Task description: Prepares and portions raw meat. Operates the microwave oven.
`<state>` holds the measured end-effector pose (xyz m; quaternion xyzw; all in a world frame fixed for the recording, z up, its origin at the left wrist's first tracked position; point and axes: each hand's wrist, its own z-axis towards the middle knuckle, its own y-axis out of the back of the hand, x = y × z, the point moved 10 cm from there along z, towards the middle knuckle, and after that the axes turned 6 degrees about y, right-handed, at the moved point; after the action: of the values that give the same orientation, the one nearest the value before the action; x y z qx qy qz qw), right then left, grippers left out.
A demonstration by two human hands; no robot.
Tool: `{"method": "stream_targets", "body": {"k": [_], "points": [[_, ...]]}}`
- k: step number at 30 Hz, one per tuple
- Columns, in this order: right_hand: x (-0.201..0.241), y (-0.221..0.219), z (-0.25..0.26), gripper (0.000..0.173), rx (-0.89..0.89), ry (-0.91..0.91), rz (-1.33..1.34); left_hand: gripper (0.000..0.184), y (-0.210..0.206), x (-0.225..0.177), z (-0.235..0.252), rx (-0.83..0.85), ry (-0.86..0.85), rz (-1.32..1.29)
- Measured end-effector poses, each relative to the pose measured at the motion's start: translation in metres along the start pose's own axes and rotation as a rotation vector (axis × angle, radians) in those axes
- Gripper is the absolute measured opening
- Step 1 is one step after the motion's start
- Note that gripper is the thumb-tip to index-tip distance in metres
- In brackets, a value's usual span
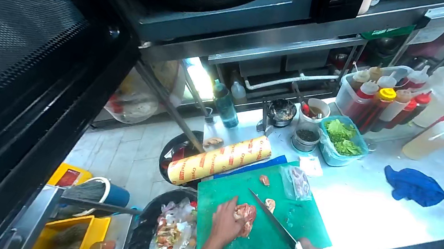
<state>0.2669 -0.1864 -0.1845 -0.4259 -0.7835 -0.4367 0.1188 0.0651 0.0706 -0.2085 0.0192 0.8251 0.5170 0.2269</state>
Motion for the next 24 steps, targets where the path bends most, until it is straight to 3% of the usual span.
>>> {"method": "stream_targets", "body": {"k": [4,6,11,14,16,20,24], "points": [[0.01,-0.001,0.002,0.05,0.001,0.011,-0.009,0.054,-0.017,-0.015,0.01,0.266,0.008,0.129],[0.011,0.0,0.0,0.05,0.008,0.009,-0.007,0.045,-0.022,-0.018,0.007,0.291,-0.005,0.112],[0.014,-0.001,-0.006,0.052,0.054,0.017,-0.022,0.04,-0.011,-0.02,-0.016,-0.004,-0.068,0.014],[0.016,-0.001,-0.011,0.051,0.077,0.042,-0.055,0.026,-0.008,-0.029,-0.029,-0.206,-0.242,0.022],[0.015,-0.002,-0.012,0.05,0.088,0.058,-0.091,0.026,-0.01,-0.038,-0.039,-0.327,-0.366,0.078],[0.011,-0.003,-0.017,0.047,0.081,0.065,-0.179,0.021,-0.015,-0.045,-0.053,-0.465,-0.495,0.114],[0.012,-0.001,-0.024,0.044,0.064,0.044,-0.259,0.024,-0.018,-0.046,-0.053,-0.488,-0.477,0.111]]}}
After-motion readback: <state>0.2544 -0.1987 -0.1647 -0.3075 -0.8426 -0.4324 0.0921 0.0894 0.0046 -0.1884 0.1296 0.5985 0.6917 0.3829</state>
